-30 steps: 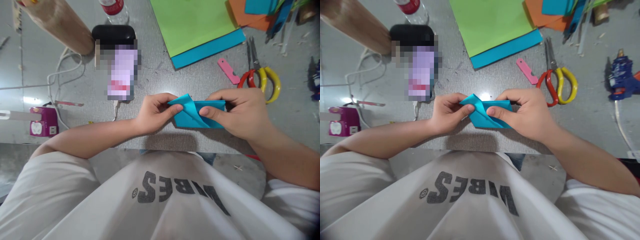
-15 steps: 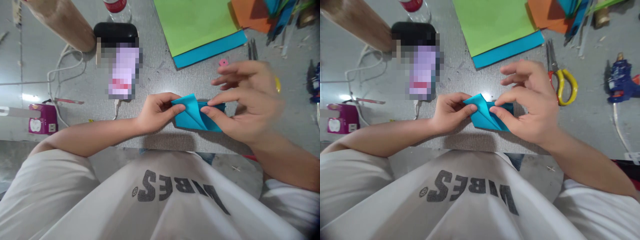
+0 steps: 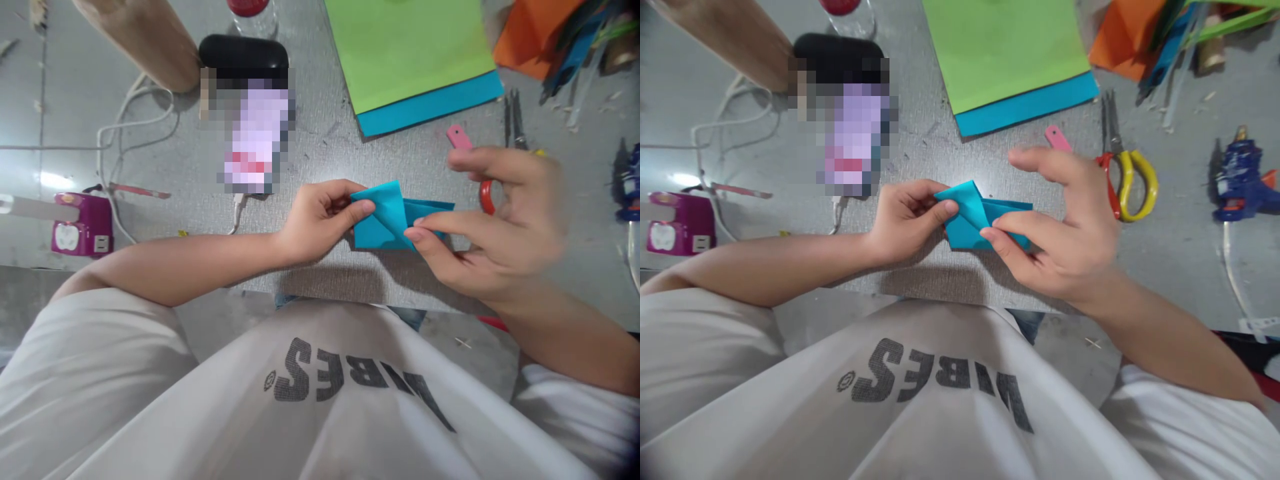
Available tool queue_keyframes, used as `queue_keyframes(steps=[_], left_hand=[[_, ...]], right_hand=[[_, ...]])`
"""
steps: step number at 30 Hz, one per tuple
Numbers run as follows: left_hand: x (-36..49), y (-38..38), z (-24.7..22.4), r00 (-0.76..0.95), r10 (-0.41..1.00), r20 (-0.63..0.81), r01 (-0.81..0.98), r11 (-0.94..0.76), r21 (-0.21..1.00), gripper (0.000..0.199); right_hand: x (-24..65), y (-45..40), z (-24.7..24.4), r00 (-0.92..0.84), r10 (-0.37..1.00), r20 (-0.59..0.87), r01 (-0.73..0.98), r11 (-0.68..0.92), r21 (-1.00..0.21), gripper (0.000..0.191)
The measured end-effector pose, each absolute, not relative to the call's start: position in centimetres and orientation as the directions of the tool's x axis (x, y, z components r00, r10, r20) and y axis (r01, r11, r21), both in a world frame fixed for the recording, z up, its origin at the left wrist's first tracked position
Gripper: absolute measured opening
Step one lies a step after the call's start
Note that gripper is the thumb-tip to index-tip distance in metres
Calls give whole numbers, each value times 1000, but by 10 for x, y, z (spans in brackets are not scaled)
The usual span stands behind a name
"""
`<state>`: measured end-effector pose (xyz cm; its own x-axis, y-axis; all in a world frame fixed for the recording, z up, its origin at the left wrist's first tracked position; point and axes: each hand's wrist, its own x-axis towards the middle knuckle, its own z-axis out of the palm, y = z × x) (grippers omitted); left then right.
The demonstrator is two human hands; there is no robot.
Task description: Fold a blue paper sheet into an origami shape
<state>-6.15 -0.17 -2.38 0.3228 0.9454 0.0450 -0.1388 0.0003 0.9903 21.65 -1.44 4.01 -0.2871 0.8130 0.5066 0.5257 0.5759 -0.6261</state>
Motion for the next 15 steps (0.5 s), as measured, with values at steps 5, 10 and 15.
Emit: queue_keyframes(steps=[5, 10, 15], left_hand=[[-62, -1, -20, 372, 927, 48, -144, 6, 990, 72], [-62, -5, -21, 377, 922, 84, -167, -22, 986, 67], [-60, -8, -24, 297, 946, 128, -142, -89, 986, 61]], right_hand=[[211, -12, 38, -289, 868, 404, 515, 497, -699, 21], [207, -9, 30, -274, 905, 326, 451, 420, -787, 32], [204, -6, 19, -216, 902, 373, 391, 430, -814, 34]])
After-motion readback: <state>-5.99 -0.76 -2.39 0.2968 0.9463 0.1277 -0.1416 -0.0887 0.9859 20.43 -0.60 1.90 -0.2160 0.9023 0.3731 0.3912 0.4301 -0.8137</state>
